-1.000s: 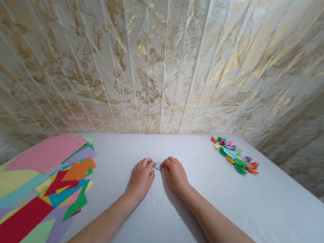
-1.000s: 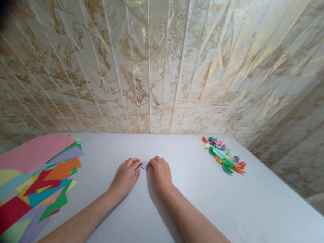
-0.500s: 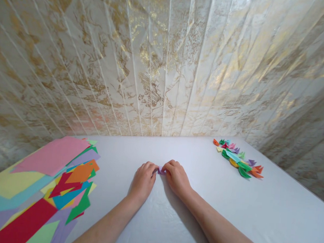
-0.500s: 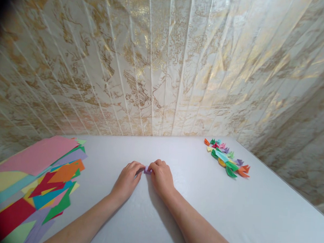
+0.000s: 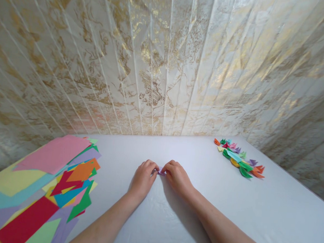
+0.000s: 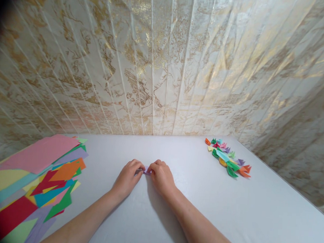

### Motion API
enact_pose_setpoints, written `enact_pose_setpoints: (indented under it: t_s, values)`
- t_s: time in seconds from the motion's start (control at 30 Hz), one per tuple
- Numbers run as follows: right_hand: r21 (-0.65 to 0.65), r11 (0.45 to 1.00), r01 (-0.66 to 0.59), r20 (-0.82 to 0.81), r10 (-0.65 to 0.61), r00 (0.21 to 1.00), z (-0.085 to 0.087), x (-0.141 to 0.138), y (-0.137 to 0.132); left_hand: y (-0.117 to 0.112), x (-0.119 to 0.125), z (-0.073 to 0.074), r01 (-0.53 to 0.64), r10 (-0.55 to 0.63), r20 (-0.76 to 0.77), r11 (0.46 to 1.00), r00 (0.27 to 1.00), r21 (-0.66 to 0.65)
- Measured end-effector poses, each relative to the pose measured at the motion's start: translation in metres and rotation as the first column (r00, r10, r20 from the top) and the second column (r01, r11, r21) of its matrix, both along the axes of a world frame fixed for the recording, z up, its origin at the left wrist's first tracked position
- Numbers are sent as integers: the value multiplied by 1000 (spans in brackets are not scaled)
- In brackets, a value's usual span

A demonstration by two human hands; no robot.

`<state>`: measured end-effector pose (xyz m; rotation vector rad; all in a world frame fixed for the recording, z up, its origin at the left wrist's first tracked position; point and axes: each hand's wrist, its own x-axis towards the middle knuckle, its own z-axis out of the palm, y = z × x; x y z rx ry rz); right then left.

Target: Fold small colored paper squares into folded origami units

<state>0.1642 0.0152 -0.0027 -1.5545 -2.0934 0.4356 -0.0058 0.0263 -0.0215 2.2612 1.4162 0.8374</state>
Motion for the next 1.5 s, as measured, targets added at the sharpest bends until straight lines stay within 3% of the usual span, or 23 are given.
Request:
enact_pose_setpoints:
  t_s: [0.33, 0.73, 1.5]
  values:
    - [-90, 991, -104, 126, 115, 985, 13, 6, -6, 8, 0, -4, -13, 14, 46, 1000, 999, -12]
    - [-110, 976, -187, 152, 202, 967, 13, 15, 0, 8, 8, 2, -80, 78, -64, 996, 995, -36]
    - [-115, 977, -177, 216, 199, 956, 26, 9, -4, 4, 16, 3, -114, 112, -166, 993, 980, -4]
